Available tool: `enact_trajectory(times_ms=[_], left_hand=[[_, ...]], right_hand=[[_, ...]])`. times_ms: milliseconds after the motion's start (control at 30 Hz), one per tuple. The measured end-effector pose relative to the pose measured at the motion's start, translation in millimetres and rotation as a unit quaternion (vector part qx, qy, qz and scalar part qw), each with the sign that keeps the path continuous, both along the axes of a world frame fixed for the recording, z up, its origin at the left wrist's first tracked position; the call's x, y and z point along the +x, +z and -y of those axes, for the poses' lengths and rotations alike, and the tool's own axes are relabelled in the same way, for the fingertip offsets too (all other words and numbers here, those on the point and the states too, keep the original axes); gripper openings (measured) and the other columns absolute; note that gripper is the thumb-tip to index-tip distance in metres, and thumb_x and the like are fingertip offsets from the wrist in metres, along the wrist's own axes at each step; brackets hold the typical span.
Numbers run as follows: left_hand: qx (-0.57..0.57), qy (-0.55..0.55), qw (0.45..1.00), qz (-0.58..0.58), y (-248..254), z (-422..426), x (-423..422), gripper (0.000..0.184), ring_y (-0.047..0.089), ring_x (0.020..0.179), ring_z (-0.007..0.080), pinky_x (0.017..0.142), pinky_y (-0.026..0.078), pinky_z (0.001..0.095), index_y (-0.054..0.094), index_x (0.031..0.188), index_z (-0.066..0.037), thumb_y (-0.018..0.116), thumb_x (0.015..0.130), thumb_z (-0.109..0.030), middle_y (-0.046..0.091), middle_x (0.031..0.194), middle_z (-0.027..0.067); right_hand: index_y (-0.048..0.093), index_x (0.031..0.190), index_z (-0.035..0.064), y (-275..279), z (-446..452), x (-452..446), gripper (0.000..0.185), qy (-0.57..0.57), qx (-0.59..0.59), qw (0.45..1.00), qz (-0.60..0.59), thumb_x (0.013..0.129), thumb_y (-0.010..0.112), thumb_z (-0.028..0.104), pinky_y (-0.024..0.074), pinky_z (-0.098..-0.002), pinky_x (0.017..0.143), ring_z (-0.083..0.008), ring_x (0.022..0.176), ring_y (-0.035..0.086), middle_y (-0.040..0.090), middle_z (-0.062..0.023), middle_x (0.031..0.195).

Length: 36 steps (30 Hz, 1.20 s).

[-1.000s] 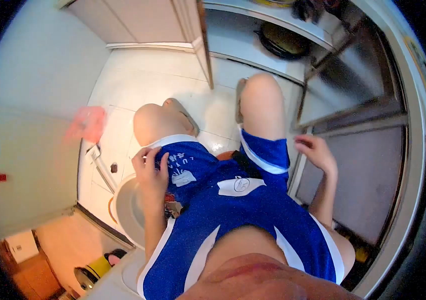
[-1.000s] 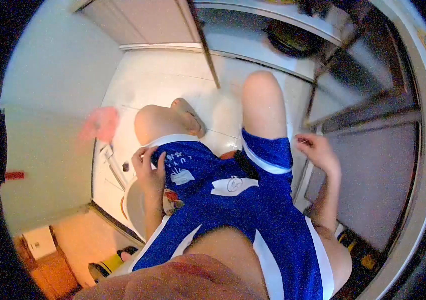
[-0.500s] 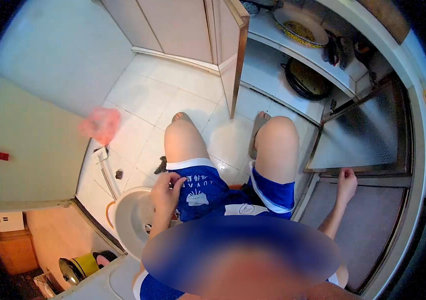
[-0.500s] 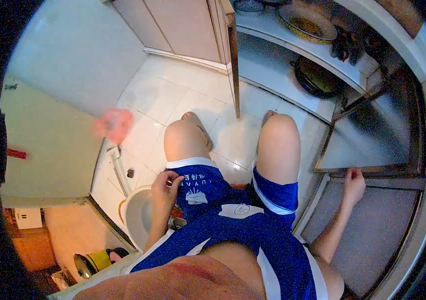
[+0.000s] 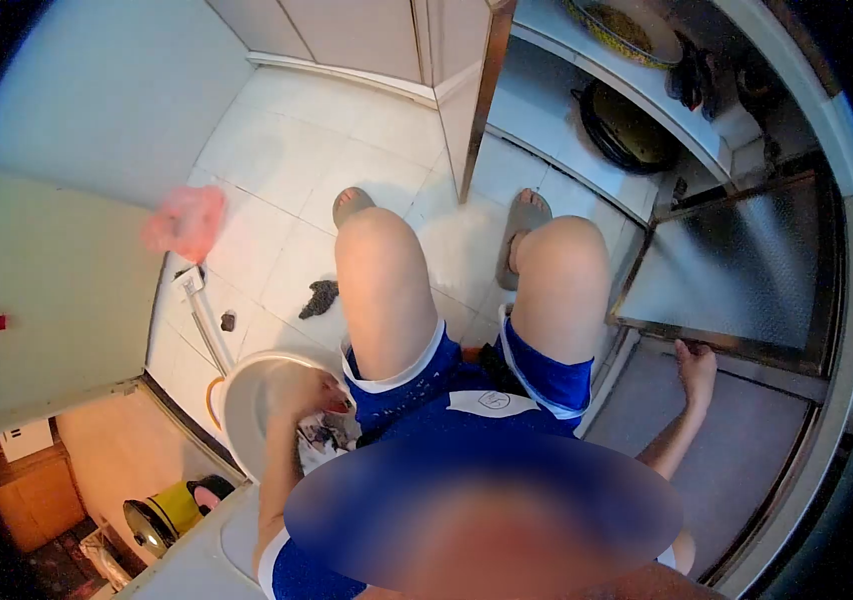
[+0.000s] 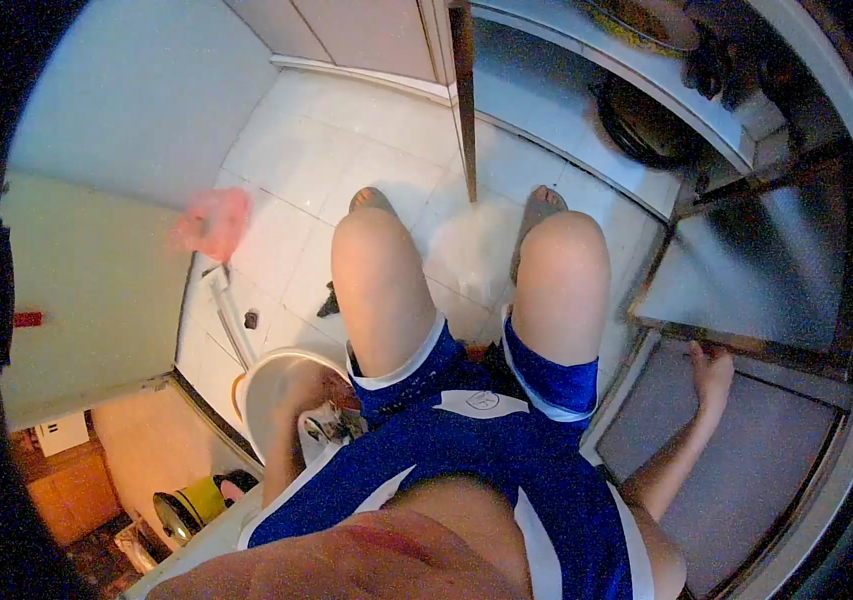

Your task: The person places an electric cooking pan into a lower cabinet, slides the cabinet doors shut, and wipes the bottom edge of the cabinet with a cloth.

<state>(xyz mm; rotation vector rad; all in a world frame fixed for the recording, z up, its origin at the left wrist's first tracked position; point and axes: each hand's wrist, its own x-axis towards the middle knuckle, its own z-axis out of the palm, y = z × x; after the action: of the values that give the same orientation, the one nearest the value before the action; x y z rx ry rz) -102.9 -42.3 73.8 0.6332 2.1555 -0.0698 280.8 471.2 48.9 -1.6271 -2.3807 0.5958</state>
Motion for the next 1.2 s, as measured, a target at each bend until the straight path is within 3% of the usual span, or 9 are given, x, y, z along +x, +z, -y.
enact_trajectory(times_ms=[100, 167, 267, 533, 633, 767, 800, 900, 1200], left_hand=[[0.143, 0.112, 0.973, -0.141, -6, 3, -29, 0.030, 0.063, 0.083, 0.0279, 0.070, 0.049, 0.0373, 0.060, 0.107, -0.007, 0.062, 0.079, -0.018, 0.064, 0.093, 0.0124], [0.266, 0.139, 0.914, -0.272, 18, -24, -41, 0.030, 0.062, 0.084, 0.0250, 0.069, 0.049, 0.0361, 0.058, 0.108, -0.006, 0.062, 0.080, -0.015, 0.062, 0.097, 0.0130], [0.367, 0.180, 0.856, -0.316, 44, -60, -52, 0.024, 0.063, 0.079, 0.0205, 0.064, 0.048, 0.0313, 0.058, 0.105, -0.005, 0.060, 0.081, -0.010, 0.063, 0.093, 0.0112], [0.476, 0.320, 0.791, -0.214, 35, -66, -37, 0.014, 0.047, 0.061, 0.0053, 0.054, 0.040, 0.0203, 0.052, 0.082, 0.002, 0.060, 0.085, -0.009, 0.054, 0.069, 0.0011], [0.473, 0.351, 0.795, -0.147, 23, -57, -25, 0.016, 0.047, 0.058, 0.0057, 0.052, 0.040, 0.0208, 0.053, 0.076, 0.002, 0.060, 0.085, -0.010, 0.054, 0.065, 0.0012], [0.468, 0.361, 0.783, -0.192, 22, -77, 2, 0.025, 0.046, 0.048, 0.0065, 0.046, 0.036, 0.0213, 0.054, 0.066, 0.001, 0.059, 0.086, -0.012, 0.051, 0.052, 0.0005], [0.483, 0.269, 0.783, -0.286, -2, -70, 1, 0.029, 0.044, 0.044, 0.0063, 0.043, 0.034, 0.0206, 0.054, 0.062, 0.001, 0.057, 0.088, -0.012, 0.049, 0.049, 0.0009], [0.521, 0.299, 0.753, -0.269, -5, -76, 3, 0.032, 0.043, 0.044, 0.0062, 0.043, 0.034, 0.0203, 0.051, 0.060, -0.001, 0.055, 0.089, -0.013, 0.049, 0.048, 0.0014], [0.534, 0.284, 0.746, -0.278, -11, -79, 3, 0.035, 0.034, 0.049, 0.0061, 0.044, 0.027, 0.0216, 0.042, 0.062, -0.005, 0.049, 0.093, -0.018, 0.041, 0.053, -0.0009]], right_hand=[[0.060, 0.085, -0.0047, 3, -3, 2, 0.027, 0.019, -0.053, 0.998, -0.040, 0.084, 0.062, 0.022, 0.0420, -0.0278, 0.059, -0.0113, 0.063, 0.050, 0.060, -0.0066, 0.071], [0.059, 0.083, -0.0049, 24, 9, -23, 0.028, 0.047, -0.113, 0.992, -0.038, 0.086, 0.061, 0.023, 0.0401, -0.0259, 0.058, -0.0098, 0.061, 0.047, 0.057, -0.0034, 0.067], [0.059, 0.084, -0.0053, 40, 22, -45, 0.029, 0.047, -0.117, 0.990, -0.056, 0.086, 0.060, 0.023, 0.0409, -0.0264, 0.059, -0.0112, 0.061, 0.050, 0.059, -0.0056, 0.067], [0.059, 0.085, -0.0061, 26, 21, -53, 0.026, 0.039, -0.014, 0.999, 0.016, 0.086, 0.059, 0.020, 0.0440, -0.0305, 0.060, -0.0173, 0.061, 0.057, 0.062, -0.0131, 0.069], [0.059, 0.085, -0.0056, 24, 22, -60, 0.025, 0.060, 0.011, 0.998, 0.020, 0.085, 0.059, 0.019, 0.0449, -0.0323, 0.060, -0.0201, 0.061, 0.059, 0.063, -0.0146, 0.070], [0.061, 0.083, -0.0050, 23, 23, -78, 0.023, 0.084, 0.034, 0.995, 0.043, 0.084, 0.059, 0.018, 0.0451, -0.0338, 0.059, -0.0240, 0.062, 0.061, 0.062, -0.0160, 0.070], [0.062, 0.080, -0.0054, 30, 29, -85, 0.023, 0.109, 0.066, 0.991, 0.032, 0.084, 0.059, 0.018, 0.0451, -0.0353, 0.059, -0.0287, 0.061, 0.061, 0.061, -0.0186, 0.067], [0.064, 0.080, -0.0023, 28, 31, -94, 0.030, 0.062, 0.028, 0.997, 0.045, 0.085, 0.058, 0.027, 0.0451, -0.0457, 0.060, -0.0413, 0.072, 0.058, 0.059, -0.0246, 0.076], [0.063, 0.075, -0.0017, 24, 40, -96, 0.035, 0.038, 0.049, 0.998, 0.032, 0.085, 0.057, 0.031, 0.0450, -0.0458, 0.059, -0.0407, 0.066, 0.058, 0.058, -0.0234, 0.069]])
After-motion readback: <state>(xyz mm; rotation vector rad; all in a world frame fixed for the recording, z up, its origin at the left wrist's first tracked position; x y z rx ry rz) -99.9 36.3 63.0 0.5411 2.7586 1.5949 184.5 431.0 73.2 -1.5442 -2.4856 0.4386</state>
